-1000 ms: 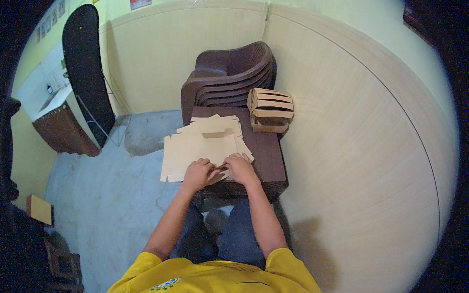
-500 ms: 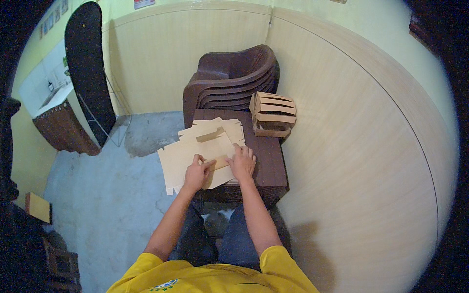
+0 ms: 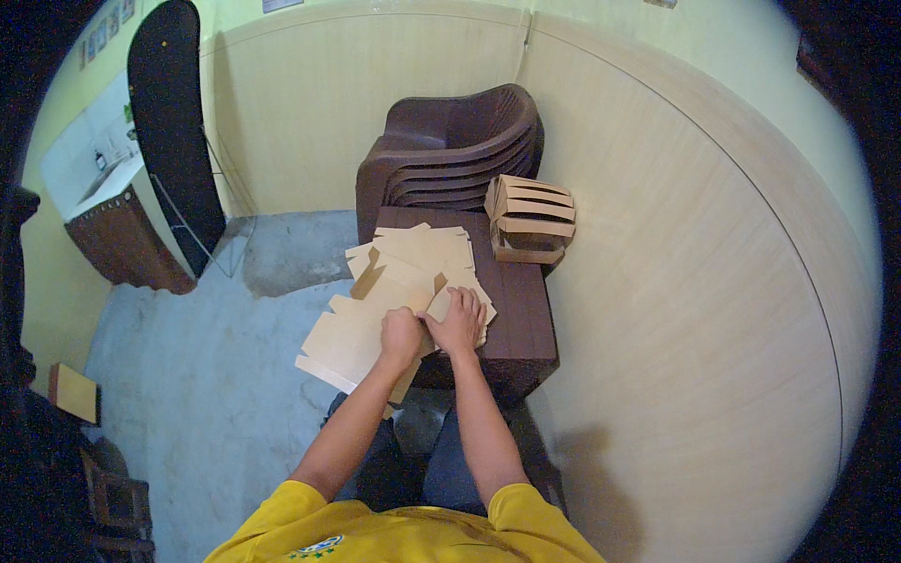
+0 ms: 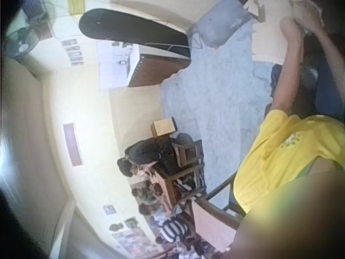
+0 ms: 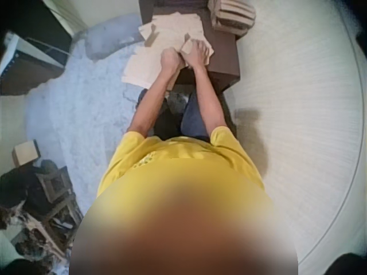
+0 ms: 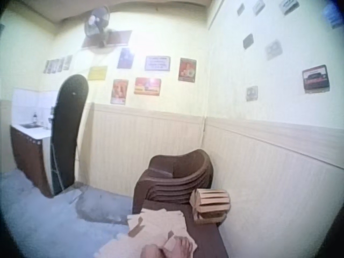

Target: The person folds flat cardboard pieces into small boxes by hand, tucking flaps and securing edges. They place each completed box onto a growing stack on the table.

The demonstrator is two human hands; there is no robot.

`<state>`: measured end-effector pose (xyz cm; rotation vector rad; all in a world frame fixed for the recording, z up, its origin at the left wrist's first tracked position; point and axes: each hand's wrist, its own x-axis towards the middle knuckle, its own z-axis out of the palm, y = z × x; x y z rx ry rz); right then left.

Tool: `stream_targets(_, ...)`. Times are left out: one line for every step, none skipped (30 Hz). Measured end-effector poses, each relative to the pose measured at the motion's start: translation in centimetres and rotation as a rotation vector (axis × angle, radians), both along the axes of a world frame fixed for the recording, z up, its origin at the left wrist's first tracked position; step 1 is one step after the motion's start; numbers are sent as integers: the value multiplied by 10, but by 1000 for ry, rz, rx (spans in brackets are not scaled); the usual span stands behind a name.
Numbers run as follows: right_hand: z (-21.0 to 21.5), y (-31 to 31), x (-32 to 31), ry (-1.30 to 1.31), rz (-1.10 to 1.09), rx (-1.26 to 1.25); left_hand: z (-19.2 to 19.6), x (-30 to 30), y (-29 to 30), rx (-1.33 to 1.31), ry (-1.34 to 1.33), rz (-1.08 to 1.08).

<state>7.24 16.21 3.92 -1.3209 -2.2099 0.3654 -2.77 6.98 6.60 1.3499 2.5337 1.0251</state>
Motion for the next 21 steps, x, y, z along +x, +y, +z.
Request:
stream_targets(1,0,0,-38,-5,-54,3,0,1,-23,1,-6)
stream_targets(3,1,1,-40,10,-58,6,-2,1,-75,59,-24)
stream_targets(8,5,1,-70,8,-98,10,-9,3,-164,102,-51)
stream_targets(13,8,0,-108,1,-128,13,-17,3,-259,154,-67)
stream_targets(17,10,0,-100,17,-159,15,-26,4,-206,208,-155)
stream_targets(22,11,-2,-101,28,-180,16,-39,3,-158,269,-230)
stream_targets(26,12,-4,-111,33,-198,15,-51,1,-75,354,-296)
stream_targets(29,13,-6,-94,49,-209,12,-63,0,-100,317,-459)
stream_targets(30,13,-7,-89,55,-220,6,-67,-1,-114,350,-492)
stream_targets(31,13,-8,-101,62,-247,-2,-68,-4,-102,408,-518)
stream_targets(30,12,-8,-70,63,-227,-10,-68,-5,-174,437,-546)
stream_targets(27,11,-8,-54,64,-223,-18,-66,-6,-108,444,-517)
stream_targets(25,9,-8,-46,54,-220,-24,-64,-7,-126,423,-493)
stream_targets(21,6,-8,-21,65,-195,-28,-63,-6,-173,393,-478)
stream_targets(16,0,-7,-7,66,-172,-31,-61,-5,-141,384,-466)
stream_targets(10,-6,-7,-17,57,-175,-33,-60,-5,-136,365,-457)
stream_targets(6,-11,-7,21,62,-129,-32,-60,-4,-139,348,-436)
stream_targets(3,-18,-6,35,53,-112,-31,-60,-3,-139,347,-444)
stream_targets(-1,-24,-4,16,30,-120,-31,-61,-3,-154,337,-448)
stream_targets(-2,-26,-5,53,9,-66,-30,-60,-3,-176,329,-452)
stream_targets(-1,-27,-8,67,-24,-31,-29,-60,-4,-174,335,-452)
